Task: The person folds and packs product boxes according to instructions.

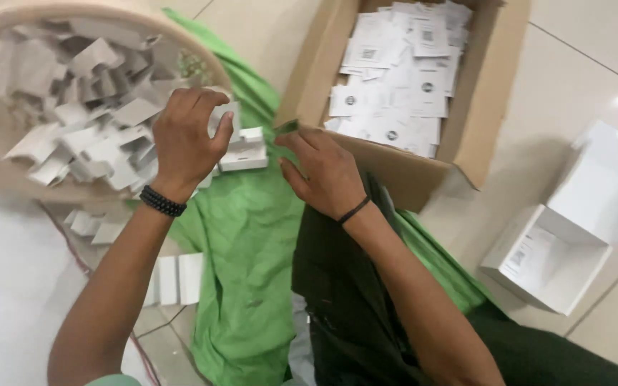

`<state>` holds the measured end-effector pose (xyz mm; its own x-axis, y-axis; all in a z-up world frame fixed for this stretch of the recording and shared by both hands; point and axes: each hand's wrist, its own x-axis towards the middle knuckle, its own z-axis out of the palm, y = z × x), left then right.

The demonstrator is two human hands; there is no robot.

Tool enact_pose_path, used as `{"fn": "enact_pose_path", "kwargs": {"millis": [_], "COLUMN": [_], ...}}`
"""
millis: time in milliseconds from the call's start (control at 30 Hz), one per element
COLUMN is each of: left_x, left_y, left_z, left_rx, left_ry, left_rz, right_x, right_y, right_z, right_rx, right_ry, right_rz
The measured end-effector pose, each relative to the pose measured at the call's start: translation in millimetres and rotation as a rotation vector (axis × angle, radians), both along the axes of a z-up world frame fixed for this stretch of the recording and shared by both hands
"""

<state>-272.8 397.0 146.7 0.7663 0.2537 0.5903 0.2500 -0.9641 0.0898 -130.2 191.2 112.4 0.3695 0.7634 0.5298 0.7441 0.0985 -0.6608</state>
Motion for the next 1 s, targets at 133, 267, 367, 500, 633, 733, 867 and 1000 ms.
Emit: {"fn": "enact_pose_path", "kwargs": {"millis": [133,267,367,500,633,733,867,1000], "left_x": [-60.8,-77.5,-69.4,-39.8,-17.1,-4.9,-2.9,-10.3], "left_y": [48.6,56.4,39.8,25.7,32.2,41.0,29.2,-12.9], "left_z": [-40.6,-75.5,-94.1,-129.0,-191.8,-217.9,-190.1,-116.9], "left_rx": [-0.051,-0.087,0.032,0.325,0.387,0.447,0.361,-0.051], "left_ry": [0.05,0.106,0.118,0.227,0.39,0.437,0.382,0.316], "left_rz": [0.19,0.221,0.159,0.006,-0.005,0.056,0.113,0.112], "right_x": [-33.6,-45.8,-40.7,-25.0,-14.9,-12.1,-4.7,4.8], "right_y": [74.3,110.6,107.3,86.5,77.2,73.9,72.1,64.4], "right_z": [-9.3,-42.0,-57.6,-55.2,-52.0,-47.7,-64.6,-71.1], "right_rx": [0.003,-0.184,-0.306,-0.326,-0.142,-0.181,0.01,0.162], "right_ry": [-0.014,0.054,0.075,0.01,0.18,0.408,0.441,0.864], "right_rz": [0.179,0.177,0.125,0.003,-0.041,-0.098,-0.051,0.133]}}
